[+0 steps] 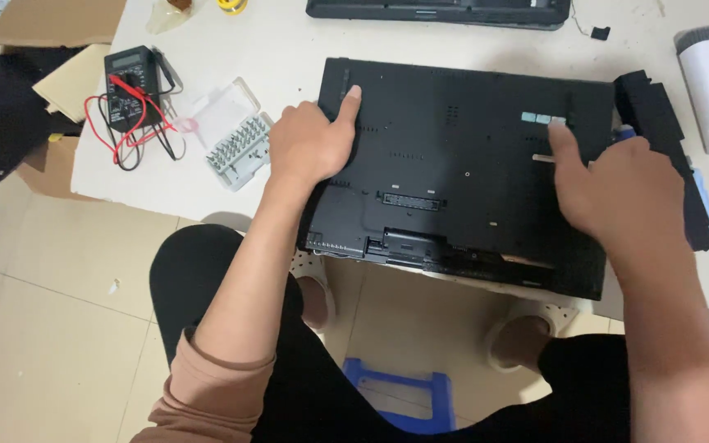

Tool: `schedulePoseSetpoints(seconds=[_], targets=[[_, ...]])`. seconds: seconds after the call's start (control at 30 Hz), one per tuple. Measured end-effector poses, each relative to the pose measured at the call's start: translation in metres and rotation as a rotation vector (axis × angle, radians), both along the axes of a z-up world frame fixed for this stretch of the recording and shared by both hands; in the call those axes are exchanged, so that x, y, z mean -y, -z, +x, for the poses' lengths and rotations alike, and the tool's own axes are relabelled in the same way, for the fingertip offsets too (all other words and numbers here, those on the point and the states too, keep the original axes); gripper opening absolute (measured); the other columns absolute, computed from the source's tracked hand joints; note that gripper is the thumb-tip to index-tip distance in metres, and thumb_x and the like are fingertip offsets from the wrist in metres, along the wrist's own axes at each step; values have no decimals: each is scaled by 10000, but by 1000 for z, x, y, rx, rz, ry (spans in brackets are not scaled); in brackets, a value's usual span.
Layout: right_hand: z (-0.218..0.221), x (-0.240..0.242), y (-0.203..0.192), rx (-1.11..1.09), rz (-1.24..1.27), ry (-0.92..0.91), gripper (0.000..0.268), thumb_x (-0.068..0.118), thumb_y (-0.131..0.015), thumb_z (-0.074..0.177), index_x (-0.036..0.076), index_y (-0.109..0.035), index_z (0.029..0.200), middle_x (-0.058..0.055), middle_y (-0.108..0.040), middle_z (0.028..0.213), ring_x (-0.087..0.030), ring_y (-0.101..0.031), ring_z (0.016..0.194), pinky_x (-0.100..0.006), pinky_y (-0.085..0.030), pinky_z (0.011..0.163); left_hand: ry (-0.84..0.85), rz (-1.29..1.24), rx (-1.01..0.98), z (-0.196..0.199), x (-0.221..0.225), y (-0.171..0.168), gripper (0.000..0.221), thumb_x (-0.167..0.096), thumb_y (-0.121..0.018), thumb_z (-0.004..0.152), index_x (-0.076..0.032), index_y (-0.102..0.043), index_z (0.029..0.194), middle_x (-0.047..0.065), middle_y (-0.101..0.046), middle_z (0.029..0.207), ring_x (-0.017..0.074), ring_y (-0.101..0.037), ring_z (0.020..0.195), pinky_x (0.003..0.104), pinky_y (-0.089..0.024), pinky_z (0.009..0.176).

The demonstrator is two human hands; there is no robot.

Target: Disassembling a laptop by removing screws and prying off the bottom cover

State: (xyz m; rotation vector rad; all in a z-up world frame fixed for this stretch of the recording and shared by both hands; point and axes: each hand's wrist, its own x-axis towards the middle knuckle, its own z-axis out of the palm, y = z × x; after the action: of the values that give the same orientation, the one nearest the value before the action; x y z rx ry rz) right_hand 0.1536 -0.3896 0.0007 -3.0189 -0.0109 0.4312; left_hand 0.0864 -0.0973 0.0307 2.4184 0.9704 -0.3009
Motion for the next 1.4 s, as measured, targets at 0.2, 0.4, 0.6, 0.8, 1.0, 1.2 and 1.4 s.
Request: schedulePoseSetpoints(seconds=[0.2, 0.4, 0.6, 0.8, 1.0, 1.2, 1.4], targets=[[6, 4, -3, -28, 18, 15, 1057, 788, -234, 1112, -200, -593, 1215, -410, -608, 1185, -581, -589, 1052, -600, -464, 857, -35, -65, 61, 1, -5, 0, 830, -747, -303, 819, -20, -560, 1125, 99, -644, 1055, 326, -603, 1003, 445, -469, 835], [-4, 8, -24, -104, 167, 142, 1029, 824, -341, 1072, -136, -707, 1008, -378, -662, 1073, -575, -579, 1045, -556, -443, 842, -77, -222, 102, -6, -2, -14, 826, -741, -352, 786, -17, -465, 1166, 18, -575, 961, 186, -562, 871, 345, -459, 729], [-11, 14, -26, 26, 496, 248, 709, 747, -594, 1033, 46, -673, 963, -132, -614, 934, -297, -543, 849, -445, -398, 683, -107, -333, 240, -3, -7, -13, 610, -642, -511, 812, -92, -494, 1076, 0, -562, 1029, 162, -539, 943, 303, -440, 795], [-9, 9, -34, 90, 722, 233, 538, 638, -668, 1032, 106, -642, 954, -14, -603, 899, -150, -545, 846, -367, -416, 684, -100, -351, 329, -2, -9, -29, 532, -595, -533, 834, -112, -528, 1057, -18, -579, 1009, 132, -549, 924, 283, -455, 776], [-2, -1, -34, 94, 912, 216, 404, 547, -671, 972, 159, -687, 1083, 64, -665, 1019, -54, -587, 959, -287, -484, 775, -72, -502, 438, 9, -21, -27, 494, -477, -592, 834, -81, -591, 1129, 27, -701, 1069, 129, -675, 946, 272, -576, 767], [4, 1, -33, 44, 946, 196, 440, 477, -702, 932, 114, -666, 1177, 7, -659, 1087, -123, -607, 992, -341, -508, 778, -35, -373, 415, 16, -22, -23, 491, -547, -555, 839, -84, -649, 974, 10, -708, 962, 129, -659, 871, 284, -527, 710], [-7, 6, -68, -89, 873, 155, 484, 290, -696, 888, 42, -583, 1287, -122, -648, 1165, -239, -615, 1041, -384, -527, 872, -52, -518, 437, 14, -24, -26, 455, -505, -546, 851, -83, -621, 1005, 7, -685, 970, 108, -635, 867, 262, -530, 718]])
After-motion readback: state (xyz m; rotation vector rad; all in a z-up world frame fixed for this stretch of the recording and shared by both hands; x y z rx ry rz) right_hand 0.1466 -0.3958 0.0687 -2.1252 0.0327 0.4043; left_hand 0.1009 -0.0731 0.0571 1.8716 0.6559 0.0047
